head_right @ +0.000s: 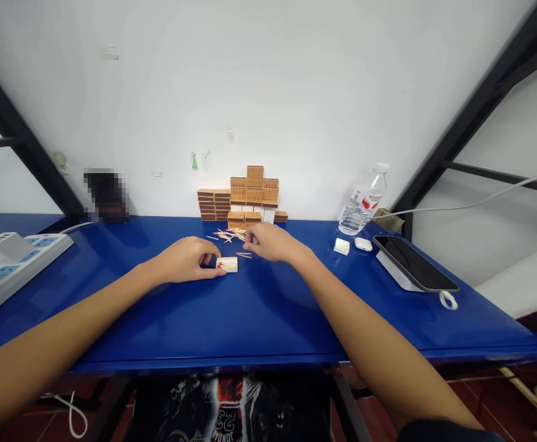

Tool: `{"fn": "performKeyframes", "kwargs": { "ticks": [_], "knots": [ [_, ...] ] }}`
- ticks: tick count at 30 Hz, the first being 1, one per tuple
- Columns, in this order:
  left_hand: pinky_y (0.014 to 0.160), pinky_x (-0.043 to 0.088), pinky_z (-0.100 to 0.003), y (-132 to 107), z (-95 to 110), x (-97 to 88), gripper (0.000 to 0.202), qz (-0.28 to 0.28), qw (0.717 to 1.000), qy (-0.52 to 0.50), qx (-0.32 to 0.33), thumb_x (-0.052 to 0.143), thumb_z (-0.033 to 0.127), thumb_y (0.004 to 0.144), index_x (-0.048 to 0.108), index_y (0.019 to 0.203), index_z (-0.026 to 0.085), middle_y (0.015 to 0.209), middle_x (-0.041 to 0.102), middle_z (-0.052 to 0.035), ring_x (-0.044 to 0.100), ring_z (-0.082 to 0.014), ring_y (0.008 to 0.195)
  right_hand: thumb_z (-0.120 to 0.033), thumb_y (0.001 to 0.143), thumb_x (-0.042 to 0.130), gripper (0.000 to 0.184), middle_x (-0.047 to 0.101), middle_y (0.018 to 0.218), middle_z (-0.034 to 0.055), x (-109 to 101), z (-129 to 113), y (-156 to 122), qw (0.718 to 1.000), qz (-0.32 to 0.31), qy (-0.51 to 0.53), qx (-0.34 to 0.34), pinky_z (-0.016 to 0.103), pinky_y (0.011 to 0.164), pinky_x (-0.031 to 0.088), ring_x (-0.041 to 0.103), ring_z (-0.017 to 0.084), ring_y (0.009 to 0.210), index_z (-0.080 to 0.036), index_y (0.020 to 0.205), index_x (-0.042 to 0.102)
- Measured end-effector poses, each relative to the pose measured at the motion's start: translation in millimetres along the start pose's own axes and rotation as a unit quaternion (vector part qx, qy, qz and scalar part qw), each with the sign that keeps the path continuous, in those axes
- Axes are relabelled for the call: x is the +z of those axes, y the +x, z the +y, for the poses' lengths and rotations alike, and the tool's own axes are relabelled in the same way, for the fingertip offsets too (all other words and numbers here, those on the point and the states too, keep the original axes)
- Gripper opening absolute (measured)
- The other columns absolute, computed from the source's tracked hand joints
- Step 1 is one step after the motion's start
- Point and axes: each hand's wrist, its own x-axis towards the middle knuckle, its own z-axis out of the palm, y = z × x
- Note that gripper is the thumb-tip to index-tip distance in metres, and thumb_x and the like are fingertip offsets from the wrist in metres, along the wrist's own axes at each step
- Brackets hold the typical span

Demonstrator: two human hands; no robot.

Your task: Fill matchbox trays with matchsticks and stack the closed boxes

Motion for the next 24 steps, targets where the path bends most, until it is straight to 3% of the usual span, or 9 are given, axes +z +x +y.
{"fn": "performKeyframes", "kwargs": {
  "ticks": [4, 8, 13, 17, 24],
  "knots": [
    [0.059, 0.036, -0.028, 0, 1, -0.3, 0.032, -0.004, 1.000, 0.003, -0.001, 0.071, 0.050, 0.090, 0.076, 0.092, 0.019, 0.077, 0.071, -0.0019, 0.061, -0.0161, 0.066, -0.037, 0.087, 0.078, 0.026, 0.072, 0.093, 0.0060, 8, 16, 4, 0.999, -0.049, 0.012, 0.007, 0.026, 0.064, 0.037, 0.060, 0.017, 0.075, -0.017, 0.100, 0.070],
    [0.059, 0.035, -0.028, 1, 1, -0.2, 0.032, -0.004, 1.000, 0.006, -0.002, 0.071, 0.050, 0.090, 0.076, 0.092, 0.019, 0.076, 0.071, -0.0025, 0.060, -0.0163, 0.065, -0.028, 0.095, 0.068, 0.013, 0.073, 0.089, 0.0069, 18, 12, 7, 0.995, -0.086, 0.041, 0.002, 0.026, 0.066, 0.040, 0.063, 0.017, 0.075, -0.016, 0.089, 0.068],
    [0.058, 0.033, -0.028, 1, -1, 2.0, 0.032, 0.001, 1.000, 0.007, -0.002, 0.071, 0.051, 0.090, 0.076, 0.091, 0.019, 0.076, 0.070, -0.0018, 0.059, -0.0159, 0.064, -0.026, 0.102, 0.057, 0.023, 0.073, 0.092, 0.0104, 16, 2, 5, 0.998, -0.061, -0.008, -0.007, 0.028, 0.070, 0.040, 0.061, 0.020, 0.080, -0.016, 0.083, 0.064],
    [0.058, 0.034, -0.029, 0, -3, 2.8, 0.035, 0.005, 1.000, 0.009, 0.005, 0.069, 0.053, 0.090, 0.074, 0.086, 0.019, 0.073, 0.068, -0.0021, 0.059, -0.0164, 0.064, -0.029, 0.104, 0.051, 0.023, 0.071, 0.089, 0.0073, 14, -10, 0, 0.997, -0.042, 0.047, -0.045, 0.027, 0.069, 0.039, 0.058, 0.018, 0.077, -0.017, 0.088, 0.063],
    [0.060, 0.034, -0.028, 0, 0, -0.1, 0.036, -0.002, 1.000, 0.007, 0.002, 0.068, 0.055, 0.092, 0.071, 0.083, 0.020, 0.074, 0.069, -0.0025, 0.061, -0.0173, 0.066, -0.022, 0.099, 0.058, 0.014, 0.070, 0.094, 0.0075, 18, -26, -3, 0.994, -0.030, 0.034, -0.099, 0.027, 0.070, 0.038, 0.057, 0.017, 0.081, -0.016, 0.088, 0.065]
  ]
}}
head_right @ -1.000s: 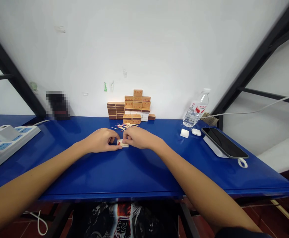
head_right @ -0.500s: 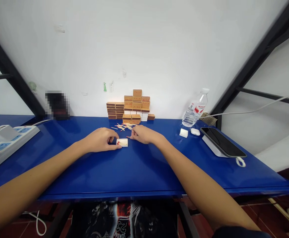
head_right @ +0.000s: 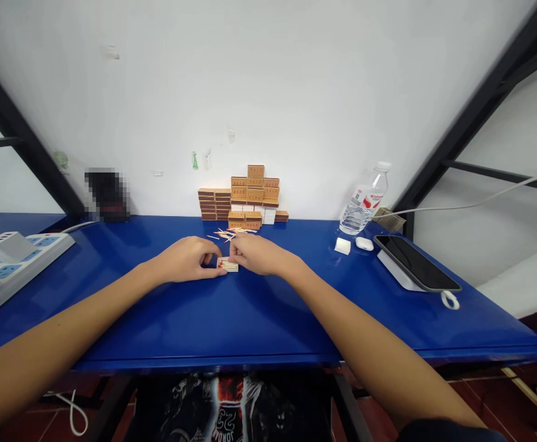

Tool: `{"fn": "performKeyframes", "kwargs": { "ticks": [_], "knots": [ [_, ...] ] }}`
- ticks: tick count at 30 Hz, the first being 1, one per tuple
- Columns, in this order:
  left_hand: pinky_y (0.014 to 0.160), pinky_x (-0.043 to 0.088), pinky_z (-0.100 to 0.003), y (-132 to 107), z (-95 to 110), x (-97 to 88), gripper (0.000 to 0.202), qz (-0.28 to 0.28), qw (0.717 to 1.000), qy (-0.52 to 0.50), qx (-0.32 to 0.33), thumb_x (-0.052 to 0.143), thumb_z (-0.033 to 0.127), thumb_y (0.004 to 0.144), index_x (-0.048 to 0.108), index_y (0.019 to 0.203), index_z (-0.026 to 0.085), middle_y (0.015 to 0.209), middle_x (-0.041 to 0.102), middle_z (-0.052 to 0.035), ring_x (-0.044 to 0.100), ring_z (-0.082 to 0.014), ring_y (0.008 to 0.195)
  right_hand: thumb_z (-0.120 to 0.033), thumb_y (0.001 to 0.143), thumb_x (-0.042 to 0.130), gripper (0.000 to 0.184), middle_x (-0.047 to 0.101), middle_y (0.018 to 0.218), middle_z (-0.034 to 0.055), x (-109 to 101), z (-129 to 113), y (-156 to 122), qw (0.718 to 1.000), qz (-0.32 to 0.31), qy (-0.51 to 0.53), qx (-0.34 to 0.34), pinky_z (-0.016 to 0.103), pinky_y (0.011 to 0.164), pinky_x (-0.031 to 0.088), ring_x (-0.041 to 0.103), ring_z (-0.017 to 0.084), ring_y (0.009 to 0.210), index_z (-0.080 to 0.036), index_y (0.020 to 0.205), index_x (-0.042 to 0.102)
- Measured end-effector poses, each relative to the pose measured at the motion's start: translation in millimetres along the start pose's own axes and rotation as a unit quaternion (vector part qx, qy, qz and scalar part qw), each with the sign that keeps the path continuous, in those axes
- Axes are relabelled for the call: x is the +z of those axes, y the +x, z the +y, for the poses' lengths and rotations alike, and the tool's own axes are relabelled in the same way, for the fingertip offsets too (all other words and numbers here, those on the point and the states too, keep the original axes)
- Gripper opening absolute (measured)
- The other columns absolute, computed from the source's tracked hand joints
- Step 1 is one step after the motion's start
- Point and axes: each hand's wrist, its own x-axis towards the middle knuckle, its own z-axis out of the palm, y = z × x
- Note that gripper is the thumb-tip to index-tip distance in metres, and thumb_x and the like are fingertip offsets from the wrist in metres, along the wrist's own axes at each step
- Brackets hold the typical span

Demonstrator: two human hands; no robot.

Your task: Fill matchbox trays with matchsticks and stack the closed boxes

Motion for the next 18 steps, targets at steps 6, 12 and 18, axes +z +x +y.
{"fn": "performKeyframes", "kwargs": {
  "ticks": [6, 12, 18],
  "knots": [
    [0.059, 0.035, -0.028, 1, 0, -0.4, 0.033, 0.001, 1.000, 0.000, -0.004, 0.071, 0.052, 0.090, 0.075, 0.089, 0.020, 0.075, 0.070, -0.0022, 0.061, -0.0173, 0.066, -0.028, 0.096, 0.067, 0.013, 0.072, 0.092, 0.0079, -6, 21, 0, 0.993, 0.008, -0.053, 0.103, 0.027, 0.067, 0.036, 0.060, 0.018, 0.079, -0.017, 0.089, 0.067],
    [0.059, 0.036, -0.029, 1, -1, 0.6, 0.035, 0.000, 1.000, 0.006, -0.006, 0.070, 0.054, 0.090, 0.076, 0.092, 0.020, 0.077, 0.070, -0.0023, 0.061, -0.0170, 0.067, -0.022, 0.101, 0.057, 0.016, 0.074, 0.098, 0.0110, -8, 24, -2, 0.994, -0.030, -0.025, 0.101, 0.027, 0.072, 0.041, 0.063, 0.020, 0.086, -0.015, 0.090, 0.066],
    [0.060, 0.036, -0.030, 0, -1, 0.7, 0.039, 0.000, 1.000, 0.011, -0.008, 0.067, 0.057, 0.091, 0.072, 0.083, 0.019, 0.074, 0.069, -0.0022, 0.061, -0.0172, 0.067, -0.026, 0.098, 0.059, 0.015, 0.069, 0.081, 0.0031, -6, 8, 1, 0.998, -0.013, 0.053, 0.036, 0.025, 0.064, 0.037, 0.056, 0.014, 0.069, -0.016, 0.088, 0.067]
  ]
}}
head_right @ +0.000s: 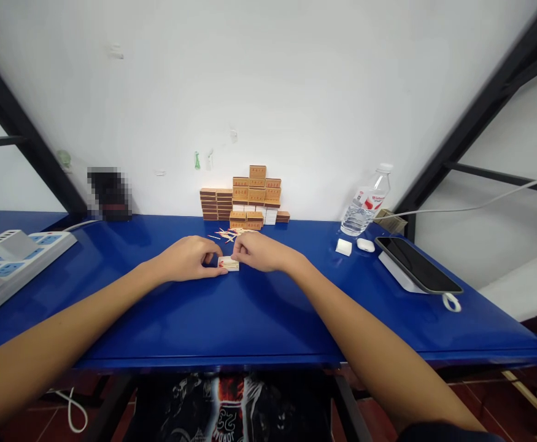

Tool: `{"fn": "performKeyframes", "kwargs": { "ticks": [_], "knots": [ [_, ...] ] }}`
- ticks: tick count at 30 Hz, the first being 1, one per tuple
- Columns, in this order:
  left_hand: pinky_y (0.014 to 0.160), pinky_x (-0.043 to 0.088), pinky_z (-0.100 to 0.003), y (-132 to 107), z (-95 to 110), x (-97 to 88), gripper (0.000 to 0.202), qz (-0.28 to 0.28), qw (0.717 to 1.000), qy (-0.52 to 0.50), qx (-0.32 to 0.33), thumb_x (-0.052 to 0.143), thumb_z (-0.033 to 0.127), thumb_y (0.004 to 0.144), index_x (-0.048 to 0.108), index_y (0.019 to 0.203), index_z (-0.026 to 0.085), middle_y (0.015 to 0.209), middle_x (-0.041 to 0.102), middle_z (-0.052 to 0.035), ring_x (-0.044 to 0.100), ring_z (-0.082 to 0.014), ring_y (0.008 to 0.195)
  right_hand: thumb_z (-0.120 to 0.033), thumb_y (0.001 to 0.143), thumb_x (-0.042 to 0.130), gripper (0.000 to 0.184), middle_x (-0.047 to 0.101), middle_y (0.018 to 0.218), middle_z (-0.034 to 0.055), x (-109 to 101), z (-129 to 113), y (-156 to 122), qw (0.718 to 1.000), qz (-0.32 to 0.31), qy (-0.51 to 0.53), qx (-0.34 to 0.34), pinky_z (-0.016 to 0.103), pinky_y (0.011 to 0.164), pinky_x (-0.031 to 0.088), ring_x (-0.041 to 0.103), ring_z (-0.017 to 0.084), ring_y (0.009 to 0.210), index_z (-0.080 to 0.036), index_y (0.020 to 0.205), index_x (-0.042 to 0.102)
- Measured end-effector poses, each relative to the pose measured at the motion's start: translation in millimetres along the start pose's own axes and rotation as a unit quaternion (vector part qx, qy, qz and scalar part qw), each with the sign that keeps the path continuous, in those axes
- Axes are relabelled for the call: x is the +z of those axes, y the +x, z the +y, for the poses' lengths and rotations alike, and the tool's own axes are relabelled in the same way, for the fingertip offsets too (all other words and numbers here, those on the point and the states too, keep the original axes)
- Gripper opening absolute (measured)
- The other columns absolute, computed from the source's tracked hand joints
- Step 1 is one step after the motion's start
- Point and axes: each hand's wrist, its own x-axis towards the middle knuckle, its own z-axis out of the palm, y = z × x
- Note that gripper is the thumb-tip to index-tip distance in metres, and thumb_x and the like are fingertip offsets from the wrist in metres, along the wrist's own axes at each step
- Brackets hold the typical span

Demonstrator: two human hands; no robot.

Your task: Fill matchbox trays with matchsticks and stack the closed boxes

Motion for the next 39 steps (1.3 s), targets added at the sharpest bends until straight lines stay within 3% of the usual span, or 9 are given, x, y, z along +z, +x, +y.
{"fn": "performKeyframes", "kwargs": {
  "ticks": [3, 7, 9, 14, 21, 28, 34, 39],
  "knots": [
    [0.058, 0.035, -0.030, 0, 0, 0.9, 0.036, 0.005, 1.000, -0.006, 0.003, 0.068, 0.055, 0.090, 0.074, 0.087, 0.020, 0.074, 0.069, -0.0017, 0.060, -0.0169, 0.065, -0.022, 0.096, 0.060, 0.012, 0.069, 0.083, 0.0039, 3, 14, 7, 0.994, 0.091, -0.037, 0.042, 0.026, 0.065, 0.037, 0.056, 0.014, 0.071, -0.015, 0.090, 0.067],
    [0.058, 0.036, -0.029, 0, 1, 1.6, 0.033, 0.006, 1.000, -0.011, 0.012, 0.069, 0.052, 0.090, 0.075, 0.090, 0.020, 0.076, 0.070, -0.0020, 0.060, -0.0165, 0.064, -0.035, 0.092, 0.072, 0.023, 0.069, 0.098, 0.0079, 9, 46, 21, 0.976, 0.179, -0.079, 0.099, 0.026, 0.071, 0.039, 0.058, 0.017, 0.083, -0.014, 0.099, 0.068],
    [0.058, 0.036, -0.029, 0, 2, 1.7, 0.032, 0.003, 1.000, -0.012, 0.012, 0.069, 0.052, 0.090, 0.075, 0.091, 0.020, 0.076, 0.070, -0.0022, 0.060, -0.0165, 0.064, -0.039, 0.091, 0.074, 0.027, 0.070, 0.099, 0.0079, 13, 55, 29, 0.978, 0.170, -0.071, 0.094, 0.026, 0.072, 0.040, 0.060, 0.017, 0.085, -0.014, 0.100, 0.069],
    [0.058, 0.035, -0.029, 1, 0, 1.8, 0.033, 0.002, 1.000, -0.013, 0.009, 0.070, 0.052, 0.090, 0.075, 0.091, 0.020, 0.074, 0.069, -0.0020, 0.058, -0.0162, 0.063, -0.029, 0.099, 0.063, 0.021, 0.072, 0.088, 0.0086, 18, 50, 42, 0.986, 0.105, -0.093, 0.093, 0.027, 0.068, 0.038, 0.062, 0.018, 0.082, -0.015, 0.084, 0.070],
    [0.057, 0.034, -0.030, 0, 1, -0.5, 0.034, 0.007, 1.000, -0.008, 0.007, 0.069, 0.053, 0.090, 0.074, 0.088, 0.019, 0.073, 0.067, -0.0016, 0.058, -0.0157, 0.063, -0.027, 0.102, 0.059, 0.021, 0.073, 0.102, 0.0135, 7, 47, 19, 0.989, 0.027, -0.109, 0.092, 0.027, 0.074, 0.044, 0.065, 0.021, 0.088, -0.015, 0.089, 0.070],
    [0.058, 0.035, -0.030, 0, -1, 0.3, 0.035, 0.014, 1.000, -0.011, 0.006, 0.069, 0.053, 0.090, 0.074, 0.085, 0.019, 0.072, 0.066, -0.0014, 0.057, -0.0153, 0.062, -0.029, 0.104, 0.052, 0.024, 0.070, 0.094, 0.0096, -10, 24, -1, 0.997, 0.028, -0.057, 0.046, 0.028, 0.071, 0.042, 0.059, 0.019, 0.079, -0.016, 0.088, 0.064],
    [0.056, 0.035, -0.030, 1, -4, 2.7, 0.037, 0.023, 0.999, -0.019, 0.018, 0.068, 0.055, 0.090, 0.073, 0.083, 0.019, 0.069, 0.064, -0.0009, 0.056, -0.0146, 0.059, -0.025, 0.102, 0.055, 0.015, 0.067, 0.103, 0.0112, 3, -8, -6, 0.998, -0.004, -0.068, -0.005, 0.030, 0.078, 0.044, 0.060, 0.021, 0.088, -0.017, 0.094, 0.063],
    [0.057, 0.034, -0.029, 1, -4, 2.9, 0.035, 0.018, 1.000, -0.016, 0.014, 0.068, 0.053, 0.091, 0.074, 0.084, 0.020, 0.070, 0.066, -0.0010, 0.056, -0.0146, 0.060, -0.028, 0.103, 0.054, 0.016, 0.066, 0.101, 0.0105, 1, -6, -5, 0.998, -0.003, -0.062, -0.001, 0.031, 0.076, 0.044, 0.060, 0.021, 0.087, -0.017, 0.095, 0.063]
  ]
}}
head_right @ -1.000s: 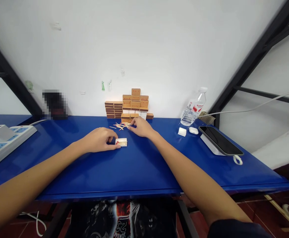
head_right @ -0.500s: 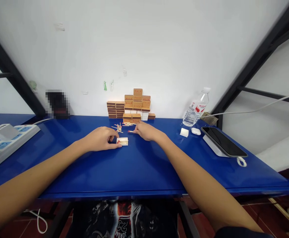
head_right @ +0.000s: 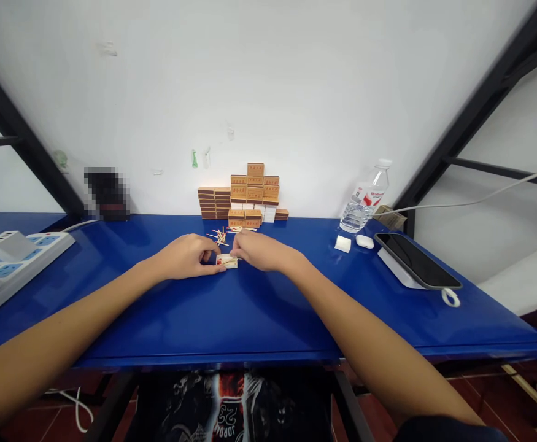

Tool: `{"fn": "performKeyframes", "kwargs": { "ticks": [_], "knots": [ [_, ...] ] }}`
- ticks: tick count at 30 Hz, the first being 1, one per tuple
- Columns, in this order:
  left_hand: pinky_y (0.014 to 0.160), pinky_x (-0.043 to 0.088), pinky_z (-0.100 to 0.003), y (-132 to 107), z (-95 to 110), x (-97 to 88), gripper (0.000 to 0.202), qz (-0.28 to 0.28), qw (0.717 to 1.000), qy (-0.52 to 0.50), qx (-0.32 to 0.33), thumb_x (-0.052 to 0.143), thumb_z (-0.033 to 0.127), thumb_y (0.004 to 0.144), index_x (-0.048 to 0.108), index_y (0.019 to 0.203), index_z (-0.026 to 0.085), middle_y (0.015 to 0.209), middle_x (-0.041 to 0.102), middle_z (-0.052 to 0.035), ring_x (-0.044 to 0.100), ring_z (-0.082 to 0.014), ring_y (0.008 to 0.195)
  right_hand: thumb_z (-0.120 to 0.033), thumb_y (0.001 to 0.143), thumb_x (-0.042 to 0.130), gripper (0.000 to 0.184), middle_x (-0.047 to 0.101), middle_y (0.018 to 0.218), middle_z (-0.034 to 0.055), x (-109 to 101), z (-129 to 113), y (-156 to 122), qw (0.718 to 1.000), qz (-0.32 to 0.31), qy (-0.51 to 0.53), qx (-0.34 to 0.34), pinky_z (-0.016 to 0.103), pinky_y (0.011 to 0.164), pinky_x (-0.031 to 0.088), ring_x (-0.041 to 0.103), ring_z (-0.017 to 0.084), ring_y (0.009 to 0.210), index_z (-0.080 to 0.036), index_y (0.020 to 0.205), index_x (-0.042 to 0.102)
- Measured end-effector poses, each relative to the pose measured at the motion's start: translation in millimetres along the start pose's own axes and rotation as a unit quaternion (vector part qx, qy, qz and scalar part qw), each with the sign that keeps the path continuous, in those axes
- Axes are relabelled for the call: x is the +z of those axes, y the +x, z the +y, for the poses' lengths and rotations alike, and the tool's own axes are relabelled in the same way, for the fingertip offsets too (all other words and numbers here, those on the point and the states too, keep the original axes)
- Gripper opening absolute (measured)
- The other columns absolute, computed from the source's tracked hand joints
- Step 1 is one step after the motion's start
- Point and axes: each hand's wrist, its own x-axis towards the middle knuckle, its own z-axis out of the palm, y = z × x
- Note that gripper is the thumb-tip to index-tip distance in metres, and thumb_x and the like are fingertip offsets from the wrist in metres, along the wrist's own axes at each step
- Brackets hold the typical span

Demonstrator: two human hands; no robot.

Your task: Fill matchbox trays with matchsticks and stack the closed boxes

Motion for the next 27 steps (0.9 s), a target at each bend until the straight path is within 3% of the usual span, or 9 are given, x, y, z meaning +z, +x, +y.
{"fn": "performKeyframes", "kwargs": {
  "ticks": [4, 9, 14, 20, 27],
  "knots": [
    [0.056, 0.034, -0.029, 0, 2, -1.6, 0.036, -0.003, 1.000, 0.002, -0.003, 0.068, 0.055, 0.090, 0.073, 0.083, 0.019, 0.070, 0.065, -0.0013, 0.056, -0.0145, 0.059, -0.027, 0.103, 0.052, 0.020, 0.067, 0.095, 0.0098, -11, 15, 0, 0.999, 0.038, -0.007, -0.006, 0.030, 0.074, 0.042, 0.058, 0.020, 0.084, -0.017, 0.091, 0.064],
    [0.056, 0.034, -0.030, 0, 3, -3.3, 0.035, -0.006, 1.000, 0.005, -0.005, 0.068, 0.053, 0.090, 0.073, 0.082, 0.019, 0.071, 0.066, -0.0014, 0.056, -0.0149, 0.059, -0.036, 0.091, 0.073, 0.019, 0.070, 0.092, 0.0066, -6, 20, 1, 0.998, -0.036, 0.042, -0.014, 0.028, 0.065, 0.041, 0.058, 0.018, 0.077, -0.017, 0.094, 0.072],
    [0.056, 0.032, -0.029, 0, 4, -3.7, 0.035, -0.013, 1.000, 0.019, -0.011, 0.068, 0.053, 0.090, 0.073, 0.085, 0.019, 0.073, 0.068, -0.0025, 0.057, -0.0160, 0.061, -0.027, 0.093, 0.064, 0.014, 0.070, 0.081, 0.0038, -4, 17, 1, 0.994, -0.086, 0.071, 0.005, 0.027, 0.060, 0.039, 0.056, 0.015, 0.066, -0.017, 0.088, 0.072],
    [0.057, 0.033, -0.029, 0, 4, -2.4, 0.035, -0.013, 1.000, 0.015, -0.010, 0.069, 0.054, 0.090, 0.074, 0.086, 0.019, 0.074, 0.068, -0.0028, 0.058, -0.0164, 0.063, -0.031, 0.091, 0.065, 0.015, 0.070, 0.077, 0.0028, -11, 22, 1, 0.991, -0.019, 0.133, 0.010, 0.026, 0.060, 0.042, 0.056, 0.014, 0.065, -0.016, 0.088, 0.068],
    [0.058, 0.034, -0.030, 0, 1, -0.9, 0.036, -0.010, 1.000, 0.013, -0.005, 0.068, 0.054, 0.090, 0.070, 0.083, 0.019, 0.073, 0.067, -0.0026, 0.058, -0.0165, 0.063, -0.024, 0.083, 0.069, 0.011, 0.070, 0.085, 0.0026, 3, 13, 9, 0.961, 0.057, 0.270, -0.035, 0.026, 0.068, 0.048, 0.058, 0.012, 0.071, -0.017, 0.090, 0.066]
  ]
}}
